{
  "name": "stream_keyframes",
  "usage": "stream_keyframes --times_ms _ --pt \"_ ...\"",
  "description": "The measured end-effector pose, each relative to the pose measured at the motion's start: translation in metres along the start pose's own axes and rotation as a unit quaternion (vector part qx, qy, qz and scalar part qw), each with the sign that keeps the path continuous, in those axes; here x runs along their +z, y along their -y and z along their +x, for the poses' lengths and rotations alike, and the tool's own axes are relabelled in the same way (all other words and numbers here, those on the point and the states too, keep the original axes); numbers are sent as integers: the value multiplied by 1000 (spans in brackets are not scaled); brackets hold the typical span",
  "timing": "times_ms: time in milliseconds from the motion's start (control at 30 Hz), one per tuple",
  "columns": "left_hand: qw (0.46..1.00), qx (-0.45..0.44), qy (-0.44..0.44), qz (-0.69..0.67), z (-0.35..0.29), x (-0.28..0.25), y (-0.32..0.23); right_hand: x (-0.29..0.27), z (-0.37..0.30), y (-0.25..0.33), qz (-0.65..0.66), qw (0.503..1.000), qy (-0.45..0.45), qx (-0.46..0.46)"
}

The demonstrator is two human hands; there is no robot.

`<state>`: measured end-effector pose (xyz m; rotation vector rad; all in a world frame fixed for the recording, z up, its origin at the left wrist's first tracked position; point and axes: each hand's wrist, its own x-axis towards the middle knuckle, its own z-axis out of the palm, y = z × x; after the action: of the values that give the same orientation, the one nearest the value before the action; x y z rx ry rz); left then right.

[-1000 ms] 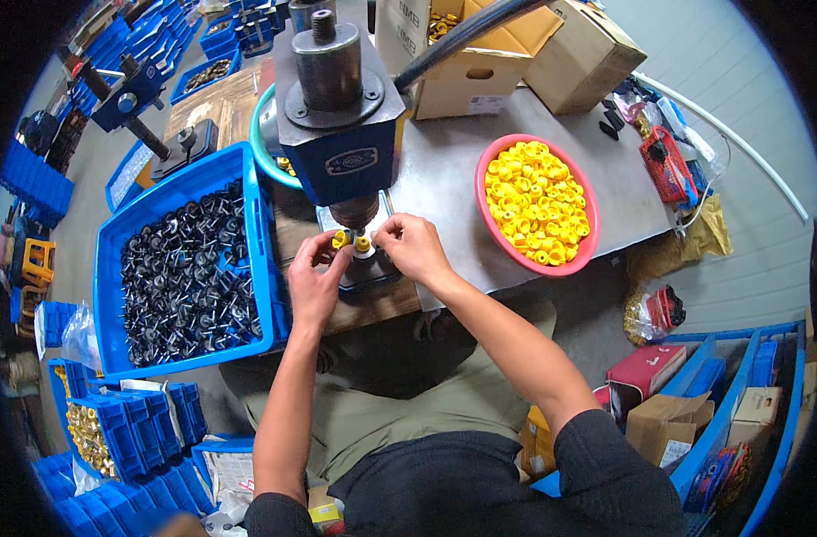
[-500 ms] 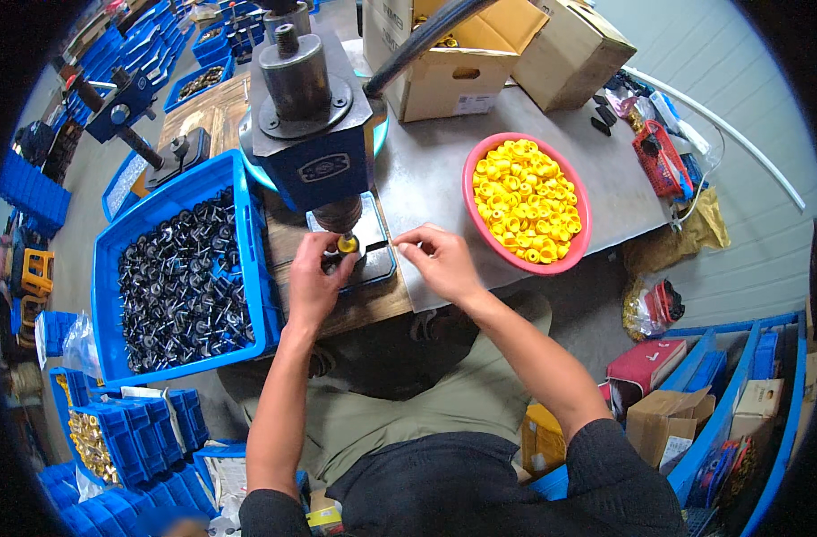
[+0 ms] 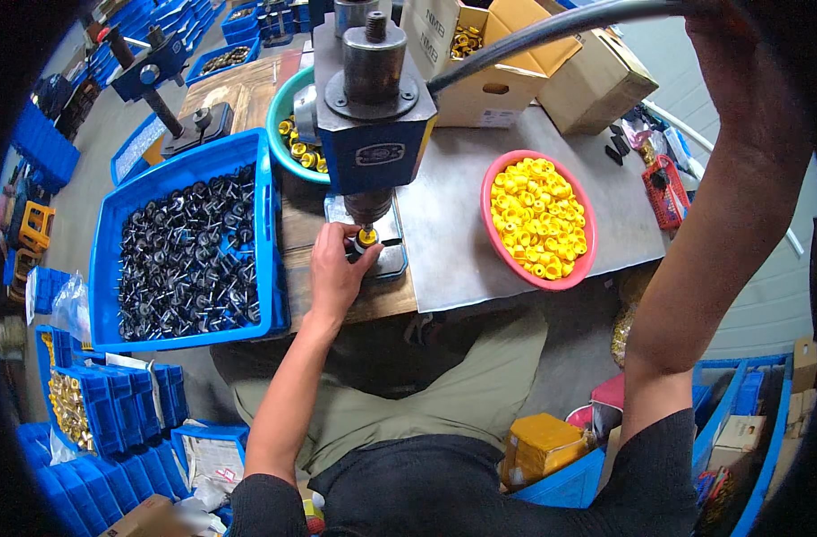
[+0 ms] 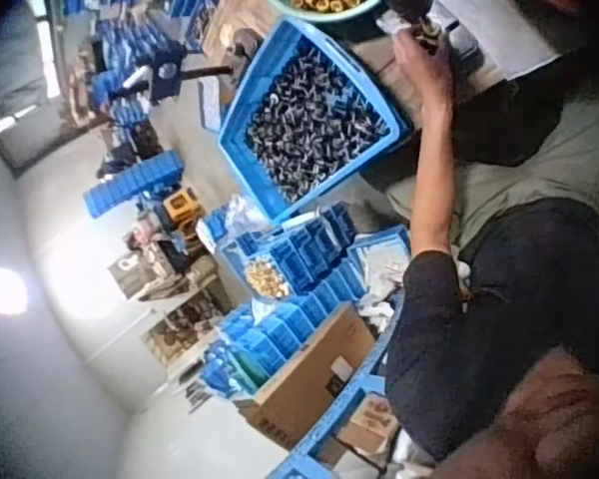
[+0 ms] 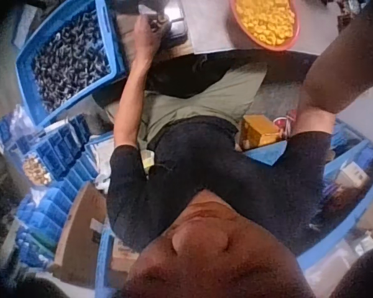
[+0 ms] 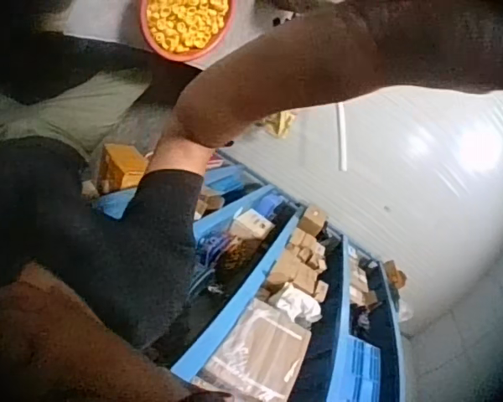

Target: The person assembles small metal pins and yellow plastic caps by hand, pressing them together using a manual press machine.

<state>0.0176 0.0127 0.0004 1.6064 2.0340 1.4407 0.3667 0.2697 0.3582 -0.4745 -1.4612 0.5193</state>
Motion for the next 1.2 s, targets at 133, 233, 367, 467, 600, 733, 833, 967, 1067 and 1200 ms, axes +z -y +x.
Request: stream_keyframes --times_ms 133,233,367,467,600,733,833,967,1067,1200 --pt "999 -17 -36 23 -14 -14 20 152 -182 123 -253 961 17 -107" --pt "999 23 -42 12 -3 6 10 104 -229 141 -84 996 11 40" --pt "998 24 -40 40 -4 -5 7 92 -333 105 -17 988 77 136" --pt "999 15 -34 18 -5 0 10 85 -387 39 -148 974 168 27" --pt "999 -13 3 36 -3 -4 8 93 -397 30 -39 992 121 -21" --pt "998 32 23 55 5 -11 -4 73 -356 60 20 984 177 -25" --pt "997 72 14 37 13 -4 -5 56 -240 107 204 954 215 46" --pt "999 46 19 -3 15 -10 -7 113 -132 84 346 906 108 217" --pt "1000 -17 20 12 9 -25 -5 137 -122 40 372 874 275 148" --pt "884 -297 120 -341 -2 -79 -7 105 -202 -45 -193 934 281 107"
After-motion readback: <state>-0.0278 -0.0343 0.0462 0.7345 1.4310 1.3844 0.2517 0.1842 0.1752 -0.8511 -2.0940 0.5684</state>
